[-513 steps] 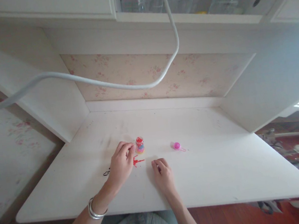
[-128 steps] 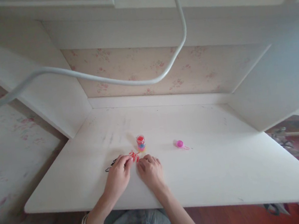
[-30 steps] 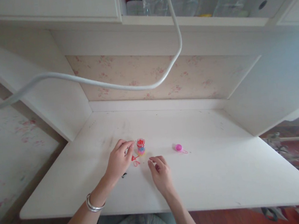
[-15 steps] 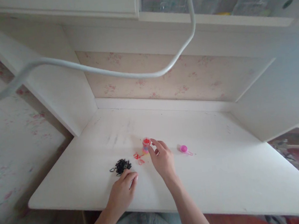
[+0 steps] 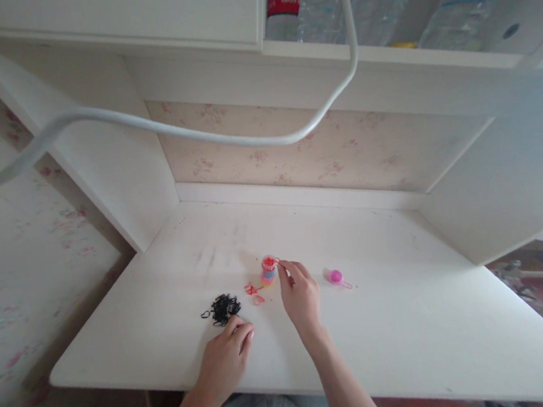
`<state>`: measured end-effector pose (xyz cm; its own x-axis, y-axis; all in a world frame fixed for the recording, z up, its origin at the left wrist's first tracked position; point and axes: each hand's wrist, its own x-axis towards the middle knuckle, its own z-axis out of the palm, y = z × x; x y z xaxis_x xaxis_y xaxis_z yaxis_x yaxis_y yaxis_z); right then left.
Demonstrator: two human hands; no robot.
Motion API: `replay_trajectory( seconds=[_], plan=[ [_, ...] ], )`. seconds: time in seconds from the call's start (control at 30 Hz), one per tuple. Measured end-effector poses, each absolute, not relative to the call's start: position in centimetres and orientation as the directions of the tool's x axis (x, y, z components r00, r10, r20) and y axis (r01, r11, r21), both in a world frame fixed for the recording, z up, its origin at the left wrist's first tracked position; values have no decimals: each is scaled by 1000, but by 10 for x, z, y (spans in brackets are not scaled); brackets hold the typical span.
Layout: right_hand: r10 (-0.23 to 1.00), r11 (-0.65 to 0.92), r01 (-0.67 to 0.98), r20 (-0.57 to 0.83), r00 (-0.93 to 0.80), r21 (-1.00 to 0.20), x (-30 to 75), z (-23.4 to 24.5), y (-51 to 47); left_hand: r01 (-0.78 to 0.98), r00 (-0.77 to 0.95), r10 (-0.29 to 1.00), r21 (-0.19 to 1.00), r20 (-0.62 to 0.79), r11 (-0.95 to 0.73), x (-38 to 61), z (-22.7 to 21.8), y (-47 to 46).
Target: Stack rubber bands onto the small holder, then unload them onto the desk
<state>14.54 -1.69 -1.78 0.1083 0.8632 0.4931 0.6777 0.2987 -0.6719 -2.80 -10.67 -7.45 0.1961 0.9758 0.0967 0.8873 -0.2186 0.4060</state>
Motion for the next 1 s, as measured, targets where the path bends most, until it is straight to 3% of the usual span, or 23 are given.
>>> replay_trajectory(
  seconds=[0.23, 0.4, 0.57, 1.0],
  plan=[
    [835, 290, 646, 517, 189, -706, 148, -9, -15, 898, 191, 975, 381, 114, -220, -27, -77, -108],
    [855, 375, 629, 516, 49, -681, 144, 1, -10, 900, 190, 974, 374, 122, -222, -27, -79, -108],
    [891, 366, 699, 449, -71, -615, 144, 4, -1, 898, 191, 971, 374, 143, -232, -27, -82, -108],
    [923, 350, 920, 231, -307, -175, 142, 33, -8, 886, 204, 965, 387, 167, -254, -27, -83, -108]
  ],
)
